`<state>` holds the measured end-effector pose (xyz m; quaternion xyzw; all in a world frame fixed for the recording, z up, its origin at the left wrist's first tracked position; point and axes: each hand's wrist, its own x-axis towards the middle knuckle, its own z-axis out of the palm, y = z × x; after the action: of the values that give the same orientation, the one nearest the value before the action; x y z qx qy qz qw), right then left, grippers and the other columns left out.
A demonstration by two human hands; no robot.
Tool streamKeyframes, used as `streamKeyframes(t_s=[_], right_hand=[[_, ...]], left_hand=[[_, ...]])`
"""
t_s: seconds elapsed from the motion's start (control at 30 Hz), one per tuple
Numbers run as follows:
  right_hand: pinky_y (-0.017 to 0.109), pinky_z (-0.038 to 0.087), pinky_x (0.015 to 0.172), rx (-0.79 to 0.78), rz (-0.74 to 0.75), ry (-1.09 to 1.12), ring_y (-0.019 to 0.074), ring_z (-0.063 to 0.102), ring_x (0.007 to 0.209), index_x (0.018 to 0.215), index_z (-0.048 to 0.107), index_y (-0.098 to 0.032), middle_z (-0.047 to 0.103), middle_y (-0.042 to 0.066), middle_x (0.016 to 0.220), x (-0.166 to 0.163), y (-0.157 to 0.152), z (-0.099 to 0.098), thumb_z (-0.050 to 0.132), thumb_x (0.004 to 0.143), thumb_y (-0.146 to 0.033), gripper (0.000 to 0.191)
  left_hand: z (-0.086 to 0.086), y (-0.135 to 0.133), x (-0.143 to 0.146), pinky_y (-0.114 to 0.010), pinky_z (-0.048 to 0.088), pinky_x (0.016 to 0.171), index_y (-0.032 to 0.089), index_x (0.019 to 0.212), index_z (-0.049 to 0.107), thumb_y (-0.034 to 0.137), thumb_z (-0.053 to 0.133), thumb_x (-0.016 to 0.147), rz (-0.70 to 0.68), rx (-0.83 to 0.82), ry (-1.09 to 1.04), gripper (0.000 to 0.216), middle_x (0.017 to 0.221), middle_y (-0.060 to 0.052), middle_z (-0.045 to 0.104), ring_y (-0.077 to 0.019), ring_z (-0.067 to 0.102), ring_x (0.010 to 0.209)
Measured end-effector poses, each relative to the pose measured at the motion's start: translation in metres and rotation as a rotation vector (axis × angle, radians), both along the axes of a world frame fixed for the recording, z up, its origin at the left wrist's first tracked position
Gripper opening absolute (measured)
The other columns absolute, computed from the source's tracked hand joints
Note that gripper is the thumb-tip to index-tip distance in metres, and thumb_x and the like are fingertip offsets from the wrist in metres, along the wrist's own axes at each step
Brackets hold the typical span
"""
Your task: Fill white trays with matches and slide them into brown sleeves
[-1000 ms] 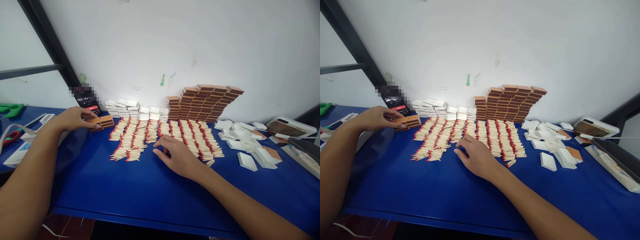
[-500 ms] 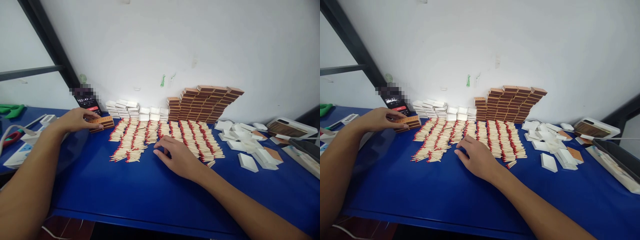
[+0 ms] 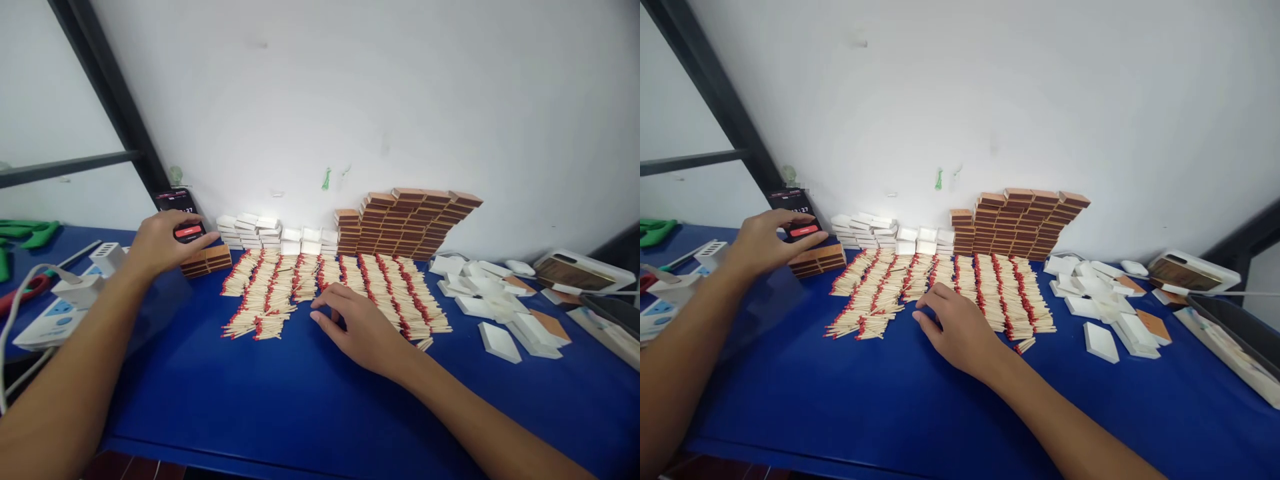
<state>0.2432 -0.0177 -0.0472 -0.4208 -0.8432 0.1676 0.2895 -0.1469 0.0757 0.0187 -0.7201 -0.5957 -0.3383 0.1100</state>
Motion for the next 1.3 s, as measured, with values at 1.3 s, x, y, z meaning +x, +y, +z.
streamKeyframes(t_s=[1.3], right_hand=[[0.032, 0.045, 0.075, 0.231, -0.157, -0.522, 0.0209, 0.067, 0.092, 0.11, 0.075, -0.019, 0.071, 0.01, 0.108, -0.032, 0.092, 0.068, 0.057, 0.111, -0.027, 0.02]], left_hand=[[-0.048, -0.026, 0.107, -0.035, 0.052, 0.074, 0.016, 0.108, 0.072, 0.039, 0.065, 0.108, -0.565, 0.22, 0.149, 0.023, 0.085, -0.005, 0.073, -0.0218, 0.067, 0.081]])
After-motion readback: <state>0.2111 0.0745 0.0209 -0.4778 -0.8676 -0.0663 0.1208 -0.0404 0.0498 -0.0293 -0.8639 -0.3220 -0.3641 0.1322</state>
